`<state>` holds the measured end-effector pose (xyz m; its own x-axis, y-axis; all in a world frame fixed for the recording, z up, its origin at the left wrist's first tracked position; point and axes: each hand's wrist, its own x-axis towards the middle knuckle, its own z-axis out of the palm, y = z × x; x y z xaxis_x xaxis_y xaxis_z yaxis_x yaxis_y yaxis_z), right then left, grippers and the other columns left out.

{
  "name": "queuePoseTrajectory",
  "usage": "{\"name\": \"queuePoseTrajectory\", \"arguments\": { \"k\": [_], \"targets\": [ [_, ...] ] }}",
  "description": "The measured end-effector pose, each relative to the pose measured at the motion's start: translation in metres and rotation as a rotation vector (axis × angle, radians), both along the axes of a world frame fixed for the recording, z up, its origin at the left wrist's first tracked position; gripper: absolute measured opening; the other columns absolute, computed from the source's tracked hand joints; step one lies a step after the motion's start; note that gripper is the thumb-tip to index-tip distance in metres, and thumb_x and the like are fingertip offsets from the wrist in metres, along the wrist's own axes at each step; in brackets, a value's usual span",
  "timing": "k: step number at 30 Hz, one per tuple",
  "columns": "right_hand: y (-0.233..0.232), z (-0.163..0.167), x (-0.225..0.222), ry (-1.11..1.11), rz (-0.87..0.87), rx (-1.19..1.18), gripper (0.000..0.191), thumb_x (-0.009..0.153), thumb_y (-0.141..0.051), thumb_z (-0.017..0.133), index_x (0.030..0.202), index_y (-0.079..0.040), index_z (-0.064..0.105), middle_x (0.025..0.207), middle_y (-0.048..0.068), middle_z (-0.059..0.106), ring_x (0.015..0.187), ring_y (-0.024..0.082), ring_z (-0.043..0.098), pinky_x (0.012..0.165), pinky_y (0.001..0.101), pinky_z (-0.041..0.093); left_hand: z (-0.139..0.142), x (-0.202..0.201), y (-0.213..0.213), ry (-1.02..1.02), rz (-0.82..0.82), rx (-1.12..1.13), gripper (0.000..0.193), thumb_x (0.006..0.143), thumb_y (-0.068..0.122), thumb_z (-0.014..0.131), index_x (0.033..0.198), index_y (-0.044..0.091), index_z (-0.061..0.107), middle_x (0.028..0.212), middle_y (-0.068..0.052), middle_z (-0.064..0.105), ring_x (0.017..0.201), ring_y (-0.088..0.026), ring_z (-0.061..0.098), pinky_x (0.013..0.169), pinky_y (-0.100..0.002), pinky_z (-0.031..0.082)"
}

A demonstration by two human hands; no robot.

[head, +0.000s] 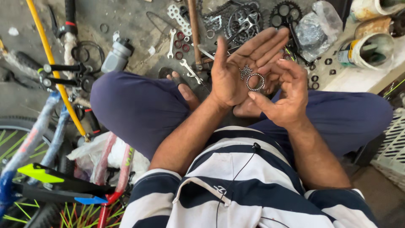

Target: The person sits on the floor of a bicycle repair shop holding a bearing race in one palm and places loose steel balls into it one at a time. They then pick up a hub component, retrieve more balls from the ground, and press the balls into the bearing assembly by hand.

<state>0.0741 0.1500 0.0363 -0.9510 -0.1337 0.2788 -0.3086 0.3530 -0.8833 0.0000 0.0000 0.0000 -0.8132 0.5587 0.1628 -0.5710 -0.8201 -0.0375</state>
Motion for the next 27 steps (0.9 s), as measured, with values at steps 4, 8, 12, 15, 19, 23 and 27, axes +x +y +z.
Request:
{"name": "queuePoseTrajectory", "arguments": {
  "k": [4,8,12,15,19,23,27],
  "targets": [
    [0.017,0.062,-0.065,0.064,-0.136,-0.088,0.085,0.088,0.004,0.087,0.151,-0.012,0.033,0.128,0.015,0.063,0.100,0.015,0.064,0.085,0.0255,0.053,0.047,-0.081,-0.027,0.066,0.036,-0.142,0.100,0.106,0.078,0.026,0.157,-0.007,0.038,0.165,-0.024,0.036,0.158,-0.034,0.030,0.136,-0.045,0.022],
    [0.135,0.017,0.000,0.163,-0.443,-0.031,0.081,0.097,0.003,0.084,0.154,-0.018,0.030,0.124,0.008,0.058,0.104,0.015,0.059,0.088,0.0259,0.050,-0.016,-0.068,-0.019,-0.119,-0.001,-0.185,0.106,0.098,0.080,0.032,0.161,-0.004,0.036,0.166,-0.024,0.033,0.159,-0.036,0.027,0.134,-0.049,0.022],
    [0.266,-0.038,0.066,0.263,-0.696,-0.057,0.084,0.106,0.006,0.080,0.159,-0.021,0.021,0.127,0.002,0.057,0.105,0.013,0.057,0.088,0.0255,0.049,-0.043,-0.084,0.015,-0.164,0.007,-0.159,0.101,0.096,0.080,0.035,0.155,-0.001,0.037,0.166,-0.020,0.030,0.160,-0.034,0.024,0.134,-0.049,0.019],
    [0.320,-0.127,0.157,0.181,-1.019,-0.051,0.081,0.103,0.012,0.078,0.157,-0.014,0.024,0.132,0.006,0.059,0.111,0.016,0.057,0.097,0.0304,0.050,-0.080,-0.059,0.039,-0.014,0.029,-0.185,0.096,0.102,0.078,0.037,0.153,-0.002,0.040,0.165,-0.020,0.030,0.160,-0.033,0.024,0.138,-0.048,0.018],
    [0.344,-0.224,0.251,-0.028,-1.280,0.042,0.070,0.091,0.015,0.077,0.147,-0.009,0.043,0.125,0.002,0.053,0.109,0.014,0.054,0.094,0.0296,0.051,-0.082,-0.023,0.064,-0.052,0.008,-0.209,0.096,0.101,0.078,0.038,0.153,-0.003,0.037,0.165,-0.019,0.028,0.161,-0.032,0.020,0.140,-0.049,0.014],
    [0.346,-0.247,0.280,-0.178,-1.401,-0.050,0.064,0.090,0.006,0.079,0.143,-0.007,0.045,0.115,0.002,0.057,0.101,0.013,0.055,0.087,0.0267,0.051,-0.054,-0.005,0.092,-0.062,-0.018,-0.214,0.094,0.102,0.077,0.037,0.153,-0.002,0.037,0.166,-0.018,0.028,0.164,-0.031,0.017,0.142,-0.048,0.013],
    [0.353,-0.255,0.271,-0.167,-1.454,-0.201,0.064,0.091,-0.002,0.086,0.140,-0.006,0.046,0.110,0.001,0.060,0.098,0.011,0.057,0.090,0.0249,0.054,-0.049,0.009,0.111,-0.033,-0.028,-0.223,0.093,0.102,0.076,0.038,0.153,-0.002,0.040,0.166,-0.019,0.030,0.163,-0.030,0.019,0.140,-0.048,0.014]
  ]
}}
